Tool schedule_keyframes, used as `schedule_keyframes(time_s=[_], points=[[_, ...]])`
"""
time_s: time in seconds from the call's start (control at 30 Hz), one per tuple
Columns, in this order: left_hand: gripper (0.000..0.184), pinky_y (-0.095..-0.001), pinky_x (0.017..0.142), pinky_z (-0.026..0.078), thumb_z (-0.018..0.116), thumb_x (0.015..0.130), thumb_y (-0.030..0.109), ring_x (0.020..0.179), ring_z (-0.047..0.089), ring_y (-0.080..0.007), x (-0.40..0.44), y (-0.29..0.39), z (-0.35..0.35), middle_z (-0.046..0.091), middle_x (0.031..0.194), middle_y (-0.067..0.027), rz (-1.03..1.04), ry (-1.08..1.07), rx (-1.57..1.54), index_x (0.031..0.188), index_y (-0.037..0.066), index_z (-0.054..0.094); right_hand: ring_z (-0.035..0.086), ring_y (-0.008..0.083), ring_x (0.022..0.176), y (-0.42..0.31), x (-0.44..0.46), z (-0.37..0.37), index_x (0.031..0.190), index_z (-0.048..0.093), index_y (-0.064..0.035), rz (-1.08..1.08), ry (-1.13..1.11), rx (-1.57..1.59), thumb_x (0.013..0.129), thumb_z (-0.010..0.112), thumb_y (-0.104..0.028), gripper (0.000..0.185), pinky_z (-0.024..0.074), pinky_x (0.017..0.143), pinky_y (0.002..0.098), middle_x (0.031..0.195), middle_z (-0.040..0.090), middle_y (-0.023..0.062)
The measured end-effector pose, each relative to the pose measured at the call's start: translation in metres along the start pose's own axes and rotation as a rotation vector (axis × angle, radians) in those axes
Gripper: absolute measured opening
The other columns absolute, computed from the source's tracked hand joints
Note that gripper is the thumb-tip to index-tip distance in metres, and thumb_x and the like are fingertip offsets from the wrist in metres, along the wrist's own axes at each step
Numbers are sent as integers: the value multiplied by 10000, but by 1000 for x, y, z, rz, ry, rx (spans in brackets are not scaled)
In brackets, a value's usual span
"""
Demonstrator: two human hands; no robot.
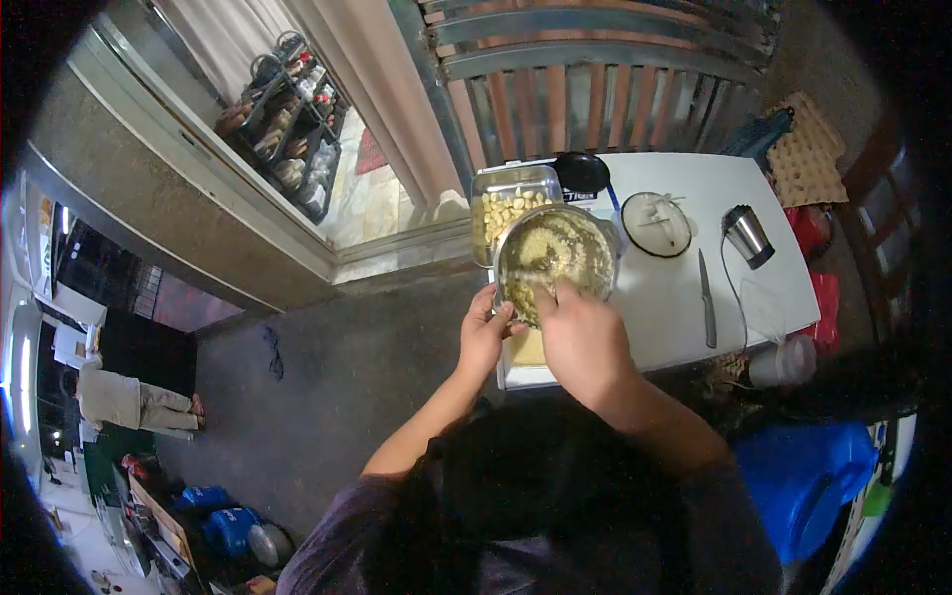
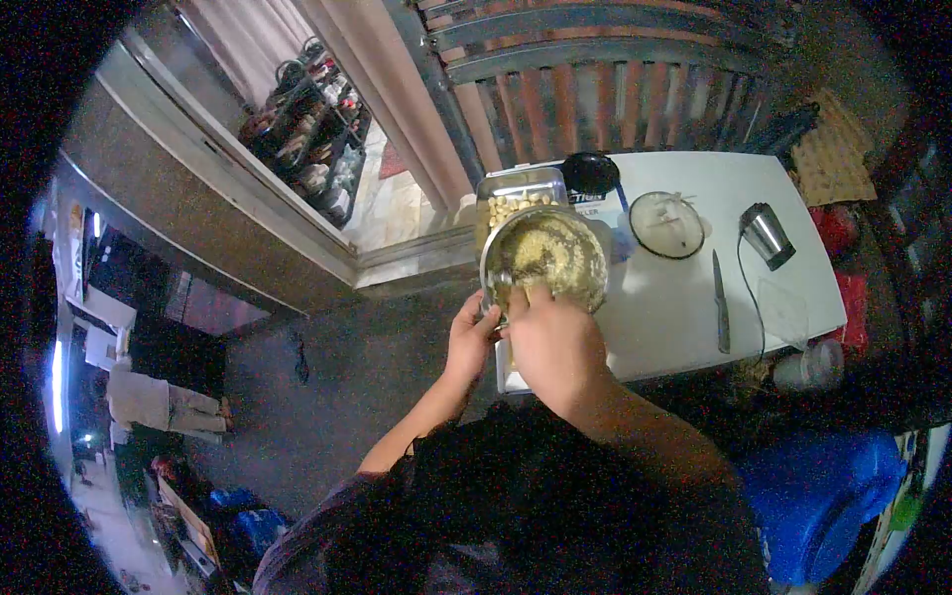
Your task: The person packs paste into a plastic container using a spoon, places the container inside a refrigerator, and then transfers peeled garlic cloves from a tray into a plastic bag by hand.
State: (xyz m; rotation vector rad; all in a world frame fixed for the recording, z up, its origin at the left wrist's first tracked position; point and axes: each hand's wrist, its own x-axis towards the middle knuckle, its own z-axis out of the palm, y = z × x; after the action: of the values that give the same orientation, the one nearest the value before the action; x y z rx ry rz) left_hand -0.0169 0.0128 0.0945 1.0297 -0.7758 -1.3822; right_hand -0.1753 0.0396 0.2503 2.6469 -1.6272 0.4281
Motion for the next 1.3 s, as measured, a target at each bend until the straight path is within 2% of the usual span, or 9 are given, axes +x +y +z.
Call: schedule_keyframes(time_s=[0.1, 0.3, 0.4, 0.63, 0.93, 1.03, 1.13, 1.23, 1.3], points=[[285, -273, 752, 579, 542, 956, 26, 989, 600, -152, 1, 7, -8, 351, 1403, -16, 5, 14, 4, 1235, -28, 553, 662, 317, 785, 17, -6, 18, 1062, 649, -32, 145, -143, 96, 808, 554, -61, 273, 542, 689, 391, 905, 615, 150], [308, -265, 756, 567, 546, 949, 15, 1041, 571, -130, -3, 16, -4, 354, 1403, 1, -2, 21, 52, 1256, 10, 557, 685, 284, 714, 30, 35, 15, 987, 621, 2, 79, 169, -49, 835, 571, -111, 195, 556, 594, 370, 851, 618, 154], [287, -264, 757, 564, 542, 949, 11, 1054, 564, -128, -7, 16, -4, 351, 1402, 4, 32, -26, 111, 1234, 10, 574, 663, 317, 756, 17, 42, 30, 1102, 612, 7, 66, 143, 23, 793, 573, -58, 318, 547, 673, 404, 911, 606, 160], [183, -261, 743, 559, 534, 945, -3, 1035, 564, -114, -7, 28, -9, 342, 1409, -4, 102, 19, 107, 1106, -14, 619, 663, 251, 805, 17, 8, 34, 1135, 624, -6, -241, -88, -96, 828, 541, -97, 330, 545, 667, 381, 889, 594, 135], [156, -256, 755, 551, 533, 950, 13, 1016, 579, -108, -11, 32, -4, 327, 1430, 2, 96, -12, 68, 1076, -14, 622, 638, 353, 947, 56, 52, 27, 1221, 620, -91, 201, 106, 163, 927, 502, -129, 319, 516, 811, 441, 1058, 643, 183], [356, -260, 745, 564, 541, 952, 25, 1015, 580, -98, -8, 23, -8, 446, 1338, 21, 63, 6, 48, 1306, 35, 516, 639, 354, 919, 56, 41, 44, 1212, 630, -103, 75, -56, 263, 917, 517, -129, 317, 516, 811, 444, 1025, 647, 197], [368, -260, 739, 559, 532, 959, 35, 995, 592, -102, -10, 19, -8, 517, 1276, 1, 145, 40, 104, 1326, 38, 499, 641, 355, 916, 57, 30, 27, 1210, 638, -128, 49, -114, 252, 912, 520, -121, 321, 518, 817, 438, 1020, 648, 197], [340, -257, 736, 553, 528, 962, 39, 975, 598, -102, -12, 26, -4, 533, 1260, 1, 94, 34, 127, 1302, 26, 521, 639, 350, 889, 62, 39, 25, 1194, 655, -161, 161, 207, 334, 905, 527, -110, 320, 517, 787, 432, 996, 646, 185], [326, -260, 740, 553, 532, 957, 34, 976, 598, -106, -11, 24, -4, 502, 1299, 6, 92, 33, 112, 1283, 17, 537, 635, 344, 854, 73, 38, 36, 1171, 669, -163, 100, 146, 248, 897, 535, -97, 311, 512, 755, 430, 956, 637, 168]])
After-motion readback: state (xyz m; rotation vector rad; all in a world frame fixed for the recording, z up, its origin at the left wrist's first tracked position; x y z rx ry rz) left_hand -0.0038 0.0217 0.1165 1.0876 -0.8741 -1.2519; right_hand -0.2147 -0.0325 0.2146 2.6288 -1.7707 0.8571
